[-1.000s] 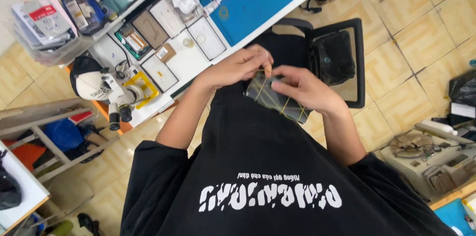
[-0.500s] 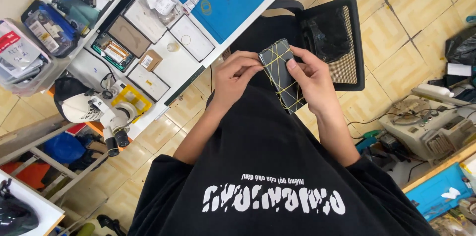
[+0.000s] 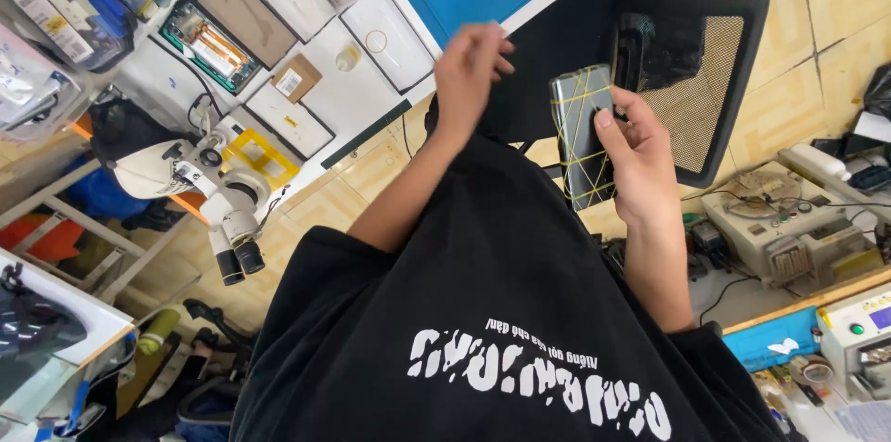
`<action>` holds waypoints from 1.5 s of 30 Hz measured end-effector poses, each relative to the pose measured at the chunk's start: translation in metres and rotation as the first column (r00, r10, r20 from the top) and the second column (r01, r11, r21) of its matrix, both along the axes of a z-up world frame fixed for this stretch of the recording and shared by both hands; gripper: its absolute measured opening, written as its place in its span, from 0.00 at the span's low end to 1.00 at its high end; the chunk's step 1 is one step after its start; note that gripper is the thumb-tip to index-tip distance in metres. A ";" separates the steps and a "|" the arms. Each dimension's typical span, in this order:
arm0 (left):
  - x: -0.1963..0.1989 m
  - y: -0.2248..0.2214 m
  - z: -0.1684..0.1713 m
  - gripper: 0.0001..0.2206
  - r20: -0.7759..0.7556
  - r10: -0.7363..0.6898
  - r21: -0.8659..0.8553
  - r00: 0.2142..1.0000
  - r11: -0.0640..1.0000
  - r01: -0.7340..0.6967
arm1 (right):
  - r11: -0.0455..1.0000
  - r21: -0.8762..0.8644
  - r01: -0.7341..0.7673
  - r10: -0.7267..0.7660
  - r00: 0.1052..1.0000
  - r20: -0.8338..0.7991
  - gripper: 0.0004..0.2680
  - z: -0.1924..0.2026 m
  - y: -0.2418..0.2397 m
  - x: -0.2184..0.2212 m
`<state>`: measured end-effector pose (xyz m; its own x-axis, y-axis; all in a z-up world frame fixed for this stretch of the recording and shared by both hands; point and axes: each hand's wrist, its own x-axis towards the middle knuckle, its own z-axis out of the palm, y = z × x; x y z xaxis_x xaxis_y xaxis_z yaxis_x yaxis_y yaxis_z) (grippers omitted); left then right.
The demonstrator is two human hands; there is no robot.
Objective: Repairing a smartphone by applying adhesive to the frame, attaching the screen, securing it with rubber bands, and cleaning the surface.
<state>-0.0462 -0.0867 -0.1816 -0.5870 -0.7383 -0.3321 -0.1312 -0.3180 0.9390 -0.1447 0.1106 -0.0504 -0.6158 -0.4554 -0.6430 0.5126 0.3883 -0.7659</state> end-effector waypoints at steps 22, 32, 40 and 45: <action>-0.009 -0.067 -0.276 0.04 0.469 0.474 -0.491 0.746 0.841 -0.226 | 0.996 0.003 0.088 -0.086 0.962 0.260 0.16 -0.006 -0.017 -0.030; 0.008 -0.061 -0.212 0.08 0.331 0.433 -0.550 0.838 0.811 -0.202 | 0.998 -0.015 0.063 -0.058 0.971 0.232 0.09 -0.004 -0.012 -0.030; -0.011 -0.039 0.045 0.05 -0.115 -0.267 -0.403 0.957 0.893 0.201 | 0.744 0.221 -0.630 0.666 0.724 -0.179 0.27 0.105 -0.044 -0.041; 0.010 -0.011 0.159 0.07 -0.352 -0.438 -0.314 0.827 0.888 0.336 | 0.730 0.185 -0.658 0.683 0.696 -0.220 0.33 0.139 -0.032 -0.026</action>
<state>-0.0365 -0.0978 -0.0224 -0.8832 -0.4457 0.1461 0.2074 -0.0916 0.9740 -0.1708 0.0787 0.0885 -0.3137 -0.7632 -0.5649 -0.1184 0.6217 -0.7743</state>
